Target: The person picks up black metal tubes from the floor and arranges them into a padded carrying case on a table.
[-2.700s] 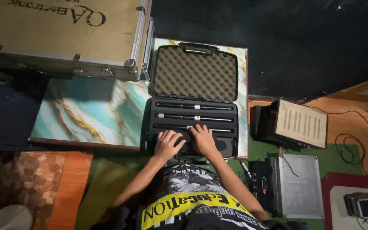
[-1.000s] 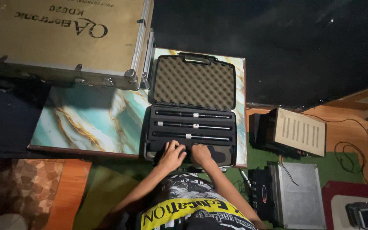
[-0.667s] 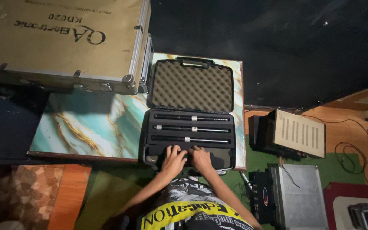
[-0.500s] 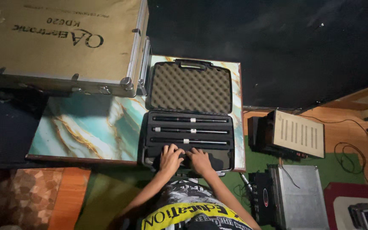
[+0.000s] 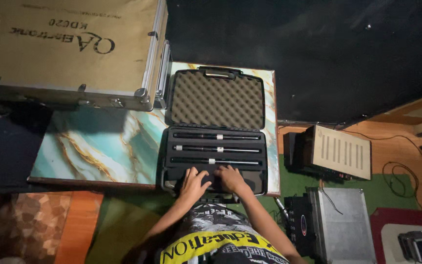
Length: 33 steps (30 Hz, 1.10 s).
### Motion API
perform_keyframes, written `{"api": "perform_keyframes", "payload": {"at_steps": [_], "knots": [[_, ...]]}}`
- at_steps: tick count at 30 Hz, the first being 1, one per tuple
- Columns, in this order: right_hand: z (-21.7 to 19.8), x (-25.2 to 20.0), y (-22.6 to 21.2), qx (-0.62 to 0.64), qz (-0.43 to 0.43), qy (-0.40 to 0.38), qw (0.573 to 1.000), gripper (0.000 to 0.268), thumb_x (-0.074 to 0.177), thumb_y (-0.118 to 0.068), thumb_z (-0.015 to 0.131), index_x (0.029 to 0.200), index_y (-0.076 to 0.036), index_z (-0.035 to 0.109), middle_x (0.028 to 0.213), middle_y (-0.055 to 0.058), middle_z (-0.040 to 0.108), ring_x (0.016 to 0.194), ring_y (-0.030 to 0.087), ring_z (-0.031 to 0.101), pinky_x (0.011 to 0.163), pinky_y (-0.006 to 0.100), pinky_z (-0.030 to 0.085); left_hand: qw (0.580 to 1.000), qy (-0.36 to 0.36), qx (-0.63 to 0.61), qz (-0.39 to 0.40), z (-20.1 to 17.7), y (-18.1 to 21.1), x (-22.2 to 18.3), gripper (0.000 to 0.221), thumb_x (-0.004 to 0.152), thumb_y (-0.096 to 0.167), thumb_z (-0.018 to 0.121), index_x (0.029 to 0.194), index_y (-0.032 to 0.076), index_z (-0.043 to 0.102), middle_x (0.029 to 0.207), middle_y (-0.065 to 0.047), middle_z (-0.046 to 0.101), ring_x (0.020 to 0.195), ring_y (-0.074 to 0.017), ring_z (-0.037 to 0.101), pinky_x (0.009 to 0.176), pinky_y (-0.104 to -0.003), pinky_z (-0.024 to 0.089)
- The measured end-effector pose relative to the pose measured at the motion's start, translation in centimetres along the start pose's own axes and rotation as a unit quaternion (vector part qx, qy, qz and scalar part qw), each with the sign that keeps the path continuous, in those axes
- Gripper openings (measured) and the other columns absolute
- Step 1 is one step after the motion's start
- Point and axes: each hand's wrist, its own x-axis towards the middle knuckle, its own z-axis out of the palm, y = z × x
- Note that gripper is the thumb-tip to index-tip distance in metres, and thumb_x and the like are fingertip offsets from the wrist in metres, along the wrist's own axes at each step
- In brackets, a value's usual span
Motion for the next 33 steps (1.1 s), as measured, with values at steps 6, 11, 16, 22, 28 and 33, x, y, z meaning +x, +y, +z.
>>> {"api": "perform_keyframes", "payload": {"at_steps": [6,11,16,22,28,33], "knots": [[0.4,-0.2,0.1,0.072,-0.022,0.173,0.982,0.047,0.076,-0.003,0.063,0.121,-0.016,0.070,0.127,0.014,0.065,0.119,0.042,0.059,0.093,0.052,0.051,1.000,-0.011,0.018,-0.017,0.3,0.1,0.4,0.026,0.084,0.016,0.078,0.108,0.013,0.070,0.098,-0.017,0.051,0.098,-0.0369,0.051,0.083,-0.047,0.048],[-0.8,-2.0,0.4,0.195,0.000,0.203,0.960,0.041,0.073,-0.011,0.074,0.112,-0.004,0.064,0.113,0.016,0.069,0.110,0.041,0.061,0.087,0.048,0.051,1.000,-0.010,0.018,-0.001,0.8,-1.4,0.6,0.029,0.080,0.012,0.078,0.107,0.014,0.068,0.099,-0.015,0.052,0.099,-0.0361,0.052,0.082,-0.047,0.049],[0.5,-3.0,-0.5,0.128,-0.003,0.255,0.958,0.044,0.082,-0.018,0.074,0.124,-0.010,0.066,0.113,0.017,0.066,0.106,0.040,0.061,0.092,0.047,0.051,0.997,-0.016,0.063,-0.038,0.5,-1.1,1.6,0.027,0.077,0.014,0.081,0.100,0.018,0.068,0.097,-0.010,0.054,0.100,-0.0337,0.053,0.081,-0.048,0.048],[0.8,-3.4,-2.5,-0.047,0.050,0.238,0.969,0.067,0.077,-0.028,0.075,0.136,-0.006,0.057,0.126,0.022,0.054,0.117,0.042,0.049,0.104,0.060,0.036,0.996,0.002,0.086,-0.032,-0.3,0.6,0.9,0.025,0.078,0.020,0.077,0.101,0.017,0.068,0.099,-0.010,0.054,0.103,-0.0337,0.052,0.084,-0.050,0.046],[1.2,-2.8,-2.3,-0.088,0.038,0.262,0.960,0.074,0.070,-0.026,0.071,0.136,0.000,0.054,0.125,0.020,0.056,0.119,0.040,0.050,0.110,0.064,0.032,0.995,0.011,0.098,0.021,-0.6,1.4,0.2,0.030,0.081,0.026,0.072,0.108,0.012,0.068,0.111,-0.012,0.055,0.111,-0.0336,0.051,0.092,-0.053,0.041],[2.2,-2.0,-2.4,-0.053,0.004,0.293,0.955,0.046,0.085,-0.028,0.067,0.120,-0.002,0.055,0.125,0.024,0.053,0.122,0.042,0.049,0.111,0.063,0.034,0.993,-0.013,0.103,0.052,1.1,0.9,0.7,0.029,0.091,0.030,0.068,0.114,0.013,0.067,0.122,-0.011,0.056,0.125,-0.0322,0.050,0.106,-0.053,0.037]]}}
